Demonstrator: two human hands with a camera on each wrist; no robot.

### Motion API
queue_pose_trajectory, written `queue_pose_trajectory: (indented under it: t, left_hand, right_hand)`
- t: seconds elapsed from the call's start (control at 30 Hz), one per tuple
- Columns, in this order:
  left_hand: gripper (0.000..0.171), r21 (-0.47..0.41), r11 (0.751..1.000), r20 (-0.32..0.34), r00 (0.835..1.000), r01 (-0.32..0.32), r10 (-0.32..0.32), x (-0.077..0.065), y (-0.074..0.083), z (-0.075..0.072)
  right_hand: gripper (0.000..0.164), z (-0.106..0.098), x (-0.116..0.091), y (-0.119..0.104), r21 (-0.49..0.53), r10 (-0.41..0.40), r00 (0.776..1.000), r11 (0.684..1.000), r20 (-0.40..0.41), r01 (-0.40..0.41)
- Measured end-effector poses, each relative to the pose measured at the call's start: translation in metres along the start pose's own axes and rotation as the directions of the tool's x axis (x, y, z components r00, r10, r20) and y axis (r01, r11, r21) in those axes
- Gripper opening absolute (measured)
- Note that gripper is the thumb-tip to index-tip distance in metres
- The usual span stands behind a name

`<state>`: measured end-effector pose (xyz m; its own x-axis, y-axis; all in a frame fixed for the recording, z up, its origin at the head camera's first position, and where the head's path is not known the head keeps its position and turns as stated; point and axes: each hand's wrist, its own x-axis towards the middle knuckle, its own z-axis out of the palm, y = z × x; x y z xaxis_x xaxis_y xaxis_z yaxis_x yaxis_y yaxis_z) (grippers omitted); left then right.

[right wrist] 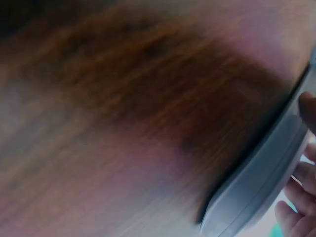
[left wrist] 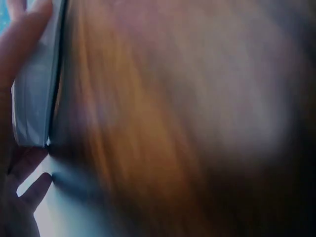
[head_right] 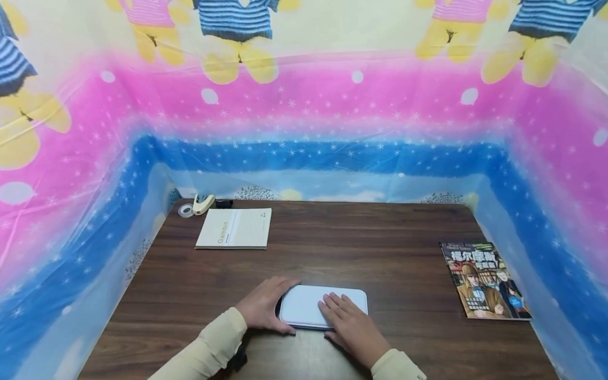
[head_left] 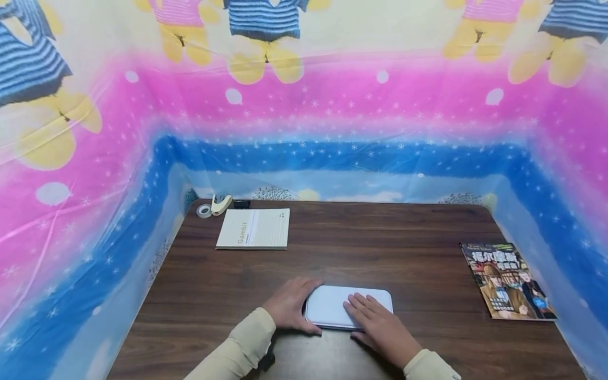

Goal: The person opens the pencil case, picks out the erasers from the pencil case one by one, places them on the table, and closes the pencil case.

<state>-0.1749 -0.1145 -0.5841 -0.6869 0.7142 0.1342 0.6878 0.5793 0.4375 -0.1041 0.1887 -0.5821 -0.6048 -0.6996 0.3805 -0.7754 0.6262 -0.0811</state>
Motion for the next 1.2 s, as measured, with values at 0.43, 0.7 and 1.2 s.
queue_pose_trajectory:
  t: [0.43,0.7,1.2]
  left_hand:
    - [0.105,0.023,0.999,0.017,1.0,-0.023,0.022,0.016,0.0,0.003]
    - [0.106,-0.022,0.998,0.022,0.998,-0.063,0.064,0.018,-0.001,0.001]
    - [0.149,-0.347,0.935,-0.113,0.986,0.073,-0.119,-0.01,-0.001,0.017]
  right_hand:
    - [0.049,0.003,0.01,0.016,-0.157,-0.18,0.981,0.973,-0.066,0.168]
    - [0.042,0.005,0.017,0.031,-0.246,-0.352,0.929,0.916,-0.112,0.318]
    - [0.025,-0.029,0.029,0.079,0.169,0.104,0.957,0.984,-0.271,-0.059]
